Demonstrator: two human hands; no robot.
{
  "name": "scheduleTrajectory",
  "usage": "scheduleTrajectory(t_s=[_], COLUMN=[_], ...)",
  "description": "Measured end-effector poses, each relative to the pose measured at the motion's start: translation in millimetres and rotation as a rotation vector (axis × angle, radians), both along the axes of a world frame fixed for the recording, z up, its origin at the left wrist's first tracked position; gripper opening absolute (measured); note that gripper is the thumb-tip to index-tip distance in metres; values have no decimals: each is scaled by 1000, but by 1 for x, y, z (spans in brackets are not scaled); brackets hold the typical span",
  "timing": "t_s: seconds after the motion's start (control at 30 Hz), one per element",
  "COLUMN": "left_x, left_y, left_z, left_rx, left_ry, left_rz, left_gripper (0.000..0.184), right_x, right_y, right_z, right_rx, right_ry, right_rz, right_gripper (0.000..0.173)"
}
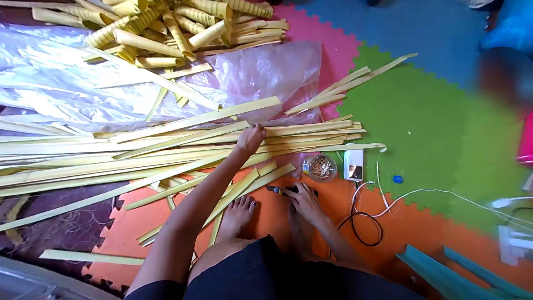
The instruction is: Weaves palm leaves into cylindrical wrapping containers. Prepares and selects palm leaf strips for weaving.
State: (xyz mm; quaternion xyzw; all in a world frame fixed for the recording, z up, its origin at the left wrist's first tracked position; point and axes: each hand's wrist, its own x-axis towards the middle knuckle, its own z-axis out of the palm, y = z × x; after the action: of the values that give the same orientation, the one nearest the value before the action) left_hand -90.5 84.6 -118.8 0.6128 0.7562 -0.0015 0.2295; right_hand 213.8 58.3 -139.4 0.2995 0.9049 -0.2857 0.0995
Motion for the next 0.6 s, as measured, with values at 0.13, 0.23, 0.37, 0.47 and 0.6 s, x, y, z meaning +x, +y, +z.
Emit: scheduleTrajectory(t_s=[0.13, 0.23, 0.37, 0.47, 0.6], left_x=[7, 11, 7, 15, 41], left_y=[-11, -15, -10, -14, -32], left_z=[3, 1, 20, 70, 128], left_rx=[68, 129, 85, 44, 176], left_ry=[36, 32, -107, -180, -321], left_rz=[-39, -35, 52, 114, 4], left_gripper=[23, 21, 27, 29, 31], right_x=[-1, -1, -4, -22, -47], right_y=[-5, -9, -12, -1, 32], right_z=[-2, -2, 6, 42, 97], right_rx=[16, 27, -34, -274, -656], right_ry=[22, 10, 188, 403, 866], right_rz=[-22, -37, -136, -325, -707], right_gripper=[43, 43, 35, 39, 34])
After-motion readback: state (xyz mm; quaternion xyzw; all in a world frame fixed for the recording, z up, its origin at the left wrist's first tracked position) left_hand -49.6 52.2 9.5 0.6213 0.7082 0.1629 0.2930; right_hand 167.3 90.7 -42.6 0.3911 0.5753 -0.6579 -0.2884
